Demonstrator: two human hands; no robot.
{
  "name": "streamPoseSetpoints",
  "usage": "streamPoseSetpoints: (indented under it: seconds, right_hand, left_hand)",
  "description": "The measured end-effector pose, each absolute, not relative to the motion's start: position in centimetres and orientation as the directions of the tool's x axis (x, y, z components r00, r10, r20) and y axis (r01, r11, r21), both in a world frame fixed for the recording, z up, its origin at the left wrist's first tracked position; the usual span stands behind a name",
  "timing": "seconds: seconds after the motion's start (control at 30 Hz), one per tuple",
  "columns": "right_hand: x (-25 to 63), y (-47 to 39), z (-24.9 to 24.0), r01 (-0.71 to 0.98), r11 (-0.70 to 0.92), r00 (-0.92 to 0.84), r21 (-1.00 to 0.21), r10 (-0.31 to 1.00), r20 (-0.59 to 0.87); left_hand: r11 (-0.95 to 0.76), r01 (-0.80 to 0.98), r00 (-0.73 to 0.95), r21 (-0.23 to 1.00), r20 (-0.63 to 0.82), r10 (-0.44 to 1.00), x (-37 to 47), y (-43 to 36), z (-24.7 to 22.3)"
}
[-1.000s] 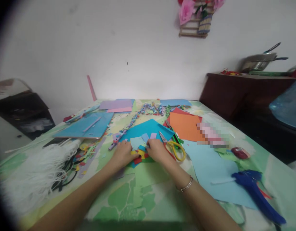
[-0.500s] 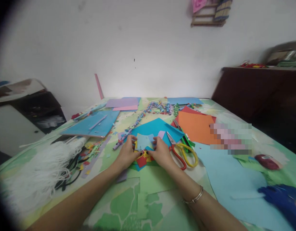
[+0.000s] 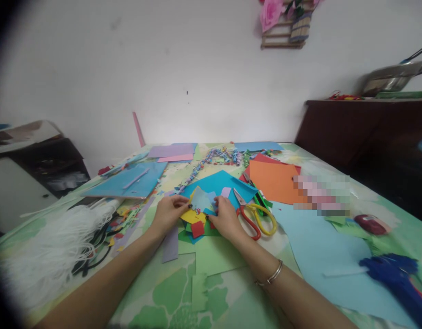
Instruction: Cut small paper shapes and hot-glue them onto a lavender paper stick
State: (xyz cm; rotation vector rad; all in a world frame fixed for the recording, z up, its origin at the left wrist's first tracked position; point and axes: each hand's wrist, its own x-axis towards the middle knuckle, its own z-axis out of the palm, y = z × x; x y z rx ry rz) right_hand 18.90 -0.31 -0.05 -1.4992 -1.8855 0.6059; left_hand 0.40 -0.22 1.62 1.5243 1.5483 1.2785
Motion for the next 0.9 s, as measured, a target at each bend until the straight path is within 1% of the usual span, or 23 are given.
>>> streamPoseSetpoints:
  seconds: [0.17, 0.33, 0.47, 0.6, 0.77, 0.9]
  right_hand:
    - [19.0, -0.1, -0.4, 0.642, 0.247, -0.132, -0.726, 0.968, 0.213]
    - [19.1, 0.3, -0.7, 0.572, 0.249, -0.122, -0.782, 0.968, 0.219]
    - [19.1, 0.3, -0.9, 0.523, 0.255, -0.109, -0.813, 0.966, 0.233]
    - [19.1, 0.5, -1.2, 0.484, 0.269, -0.101, -0.833, 0.962, 0.253]
    - [19.3, 1.0, -1.3, 0.423, 0.321, -0.084, -0.848, 0.945, 0.316]
    - [19.4, 0.8, -1.0, 0.383, 0.382, -0.122, -0.841, 0.923, 0.364]
  left_hand:
    - [-0.176, 0.347, -0.243, 0.921, 0.270, 0.932, -0.2, 0.0, 1.9]
    - [-0.238, 0.233, -0.325, 0.943, 0.306, 0.895, -0.2, 0.4, 1.6]
    - [-0.327, 0.112, -0.399, 0.938, 0.344, 0.850, -0.1, 0.5, 1.5]
    - [-0.352, 0.041, -0.419, 0.935, 0.336, 0.843, 0.0, 0.6, 1.5]
    - [-0.344, 0.090, -0.427, 0.934, 0.349, 0.834, -0.3, 0.7, 1.4]
    - [-0.342, 0.170, -0.443, 0.924, 0.381, 0.811, -0.8, 0.9, 1.3]
